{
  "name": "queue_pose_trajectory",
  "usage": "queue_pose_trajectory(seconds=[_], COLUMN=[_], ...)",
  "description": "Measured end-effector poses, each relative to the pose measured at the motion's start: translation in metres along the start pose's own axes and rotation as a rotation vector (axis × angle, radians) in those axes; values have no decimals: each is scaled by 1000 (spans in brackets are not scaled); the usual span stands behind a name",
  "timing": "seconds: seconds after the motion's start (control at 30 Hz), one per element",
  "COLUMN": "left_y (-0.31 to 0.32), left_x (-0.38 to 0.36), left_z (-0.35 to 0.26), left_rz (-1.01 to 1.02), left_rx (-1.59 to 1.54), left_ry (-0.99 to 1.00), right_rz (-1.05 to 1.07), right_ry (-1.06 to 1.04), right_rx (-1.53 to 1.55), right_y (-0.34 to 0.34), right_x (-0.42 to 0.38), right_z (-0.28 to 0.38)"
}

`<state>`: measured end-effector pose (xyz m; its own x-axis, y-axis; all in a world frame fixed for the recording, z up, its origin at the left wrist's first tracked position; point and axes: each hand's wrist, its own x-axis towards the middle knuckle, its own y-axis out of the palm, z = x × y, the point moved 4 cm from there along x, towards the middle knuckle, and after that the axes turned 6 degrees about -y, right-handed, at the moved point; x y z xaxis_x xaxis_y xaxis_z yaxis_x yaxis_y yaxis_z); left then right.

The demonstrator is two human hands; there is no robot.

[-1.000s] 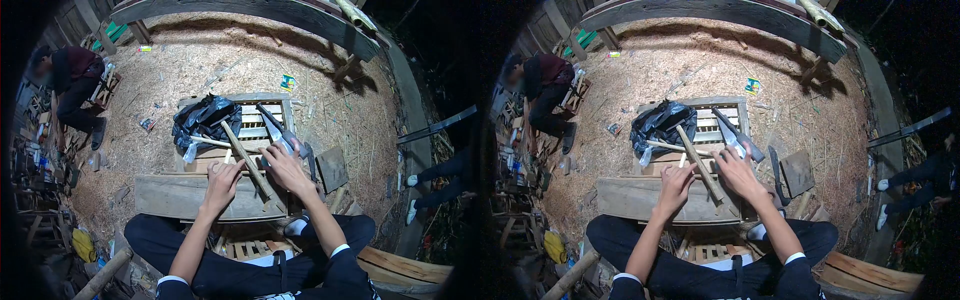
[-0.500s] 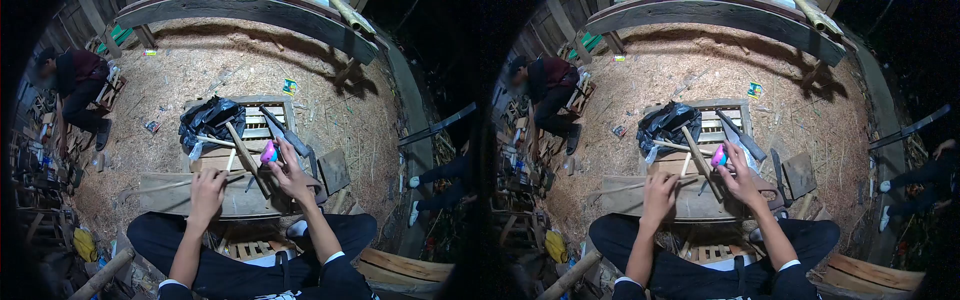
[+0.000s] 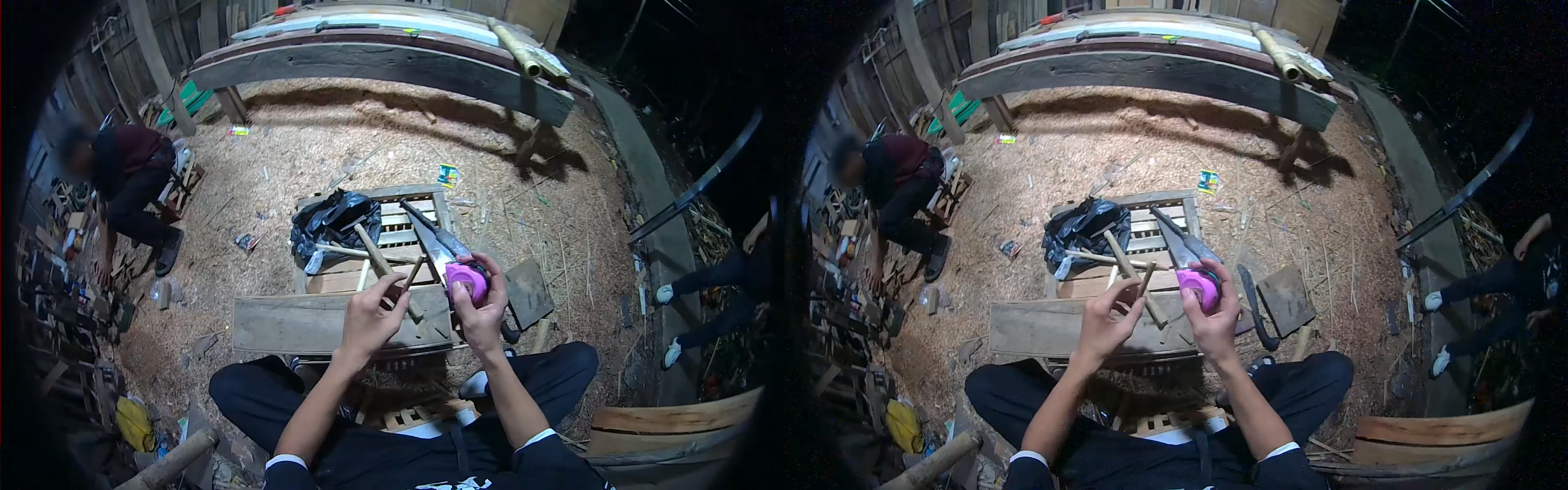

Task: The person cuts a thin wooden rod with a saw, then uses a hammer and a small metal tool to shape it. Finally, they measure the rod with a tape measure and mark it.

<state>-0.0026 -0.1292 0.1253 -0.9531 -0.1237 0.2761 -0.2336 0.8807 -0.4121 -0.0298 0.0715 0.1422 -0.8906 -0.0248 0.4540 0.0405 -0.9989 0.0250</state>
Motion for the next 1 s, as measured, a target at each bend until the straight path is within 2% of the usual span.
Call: queue_pose_trajectory(seconds=[0.07,0.1,0.13,0.33,0.5,0.63,0.67,0.7,0.8,0.83,0.87,0.93,1.0], left_y=[11,16,21,43,53,55,55,54,52,52,50,41,38], left_x=[-1,-1,-2,-11,-15,-14,-14,-12,-10,-9,-8,-2,-1], left_z=[-12,-17,-24,-47,-53,-51,-52,-51,-50,-48,-46,-48,-47], left_rz=[21,35,45,196,203,170,152,152,135,142,147,170,235], left_rx=[-132,-167,-174,-222,-193,-174,-177,-178,-237,-237,-236,-187,-157], left_ry=[-8,-1,9,22,57,123,154,154,165,137,108,47,96], right_rz=[-24,-57,-88,-50,-54,-14,-6,3,30,9,9,198,189], right_ry=[3,-83,-169,-318,-455,-412,-340,-268,-284,-194,-194,-213,-167], right_rx=[-26,-52,-78,-327,-446,-466,-369,-272,-381,-272,-270,-475,-449], right_y=[-3,-4,-6,-14,-19,-21,-20,-19,-15,-14,-16,-16,-15], right_x=[-1,-2,-3,-8,-14,-18,-20,-21,-25,-26,-27,-28,-33], right_z=[14,21,29,45,50,48,45,42,47,47,46,45,43])
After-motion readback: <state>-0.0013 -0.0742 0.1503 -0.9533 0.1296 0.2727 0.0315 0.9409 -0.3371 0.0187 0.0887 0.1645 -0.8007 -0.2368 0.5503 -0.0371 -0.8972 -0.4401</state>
